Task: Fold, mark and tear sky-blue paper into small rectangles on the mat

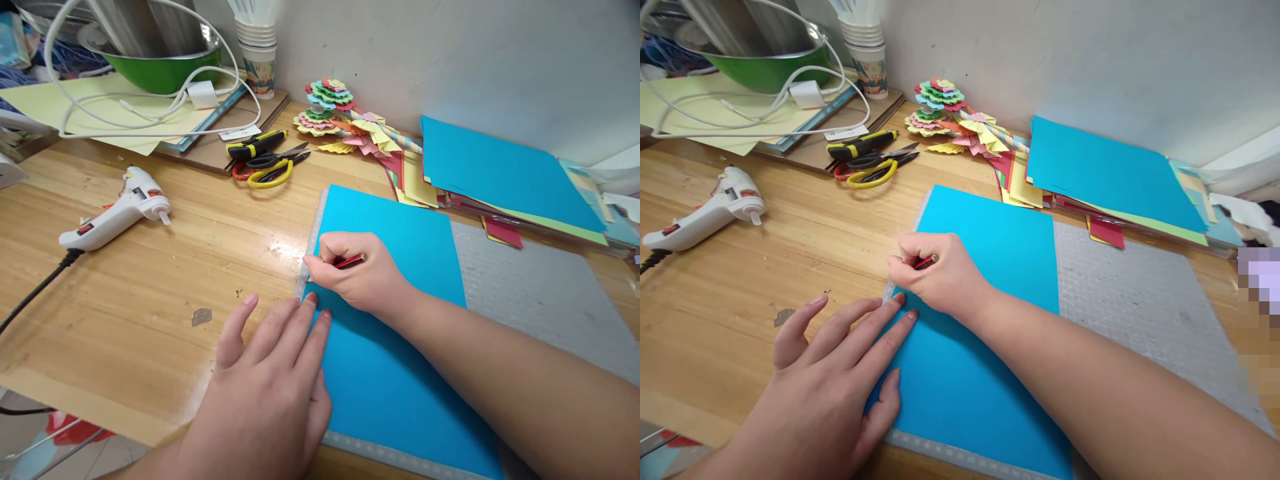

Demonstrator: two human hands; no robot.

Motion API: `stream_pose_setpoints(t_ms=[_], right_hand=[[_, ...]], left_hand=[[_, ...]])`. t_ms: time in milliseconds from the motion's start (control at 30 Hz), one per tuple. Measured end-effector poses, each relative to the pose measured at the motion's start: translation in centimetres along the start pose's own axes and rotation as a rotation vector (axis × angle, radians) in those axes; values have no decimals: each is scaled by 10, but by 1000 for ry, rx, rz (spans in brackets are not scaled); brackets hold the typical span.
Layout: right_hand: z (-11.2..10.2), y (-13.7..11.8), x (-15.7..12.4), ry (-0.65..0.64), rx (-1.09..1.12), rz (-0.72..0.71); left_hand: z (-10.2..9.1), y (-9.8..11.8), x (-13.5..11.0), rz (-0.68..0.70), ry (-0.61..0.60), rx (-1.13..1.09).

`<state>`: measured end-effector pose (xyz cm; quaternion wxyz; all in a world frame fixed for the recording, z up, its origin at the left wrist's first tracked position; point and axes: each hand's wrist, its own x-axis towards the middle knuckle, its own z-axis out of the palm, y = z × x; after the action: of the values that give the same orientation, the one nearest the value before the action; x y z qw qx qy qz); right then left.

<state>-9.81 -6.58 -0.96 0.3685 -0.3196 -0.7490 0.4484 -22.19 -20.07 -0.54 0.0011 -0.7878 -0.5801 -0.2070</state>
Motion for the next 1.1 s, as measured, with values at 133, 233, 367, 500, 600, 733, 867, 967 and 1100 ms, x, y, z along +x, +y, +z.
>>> stream_pose_setpoints(t_ms=[133, 233, 367, 500, 600, 733, 867, 967, 1100], right_hand=[[0, -1, 0, 17, -1, 22], [1, 0, -1, -10, -22, 2], [1, 1, -2, -17, -22, -9], [0, 0, -2, -7, -14, 6], [1, 1, -2, -11, -22, 0], [1, 0, -1, -6, -29, 39], [-3, -3, 2, 55, 42, 107], [-8, -6, 4, 70, 149, 154], [-13, -5, 6, 71, 293, 201]], left_hand=[[-1, 1, 0, -3, 5, 6], [-1, 1, 0, -3, 11, 5], [-1, 0, 0, 6, 16, 5], [-1, 0, 0, 3, 16, 7], [-2, 0, 0, 2, 13, 5], [-1, 0, 0, 1, 4, 5], [-4, -1, 2, -12, -22, -8], [-7, -3, 3, 2, -40, -12], [-10, -4, 3, 23, -52, 0]])
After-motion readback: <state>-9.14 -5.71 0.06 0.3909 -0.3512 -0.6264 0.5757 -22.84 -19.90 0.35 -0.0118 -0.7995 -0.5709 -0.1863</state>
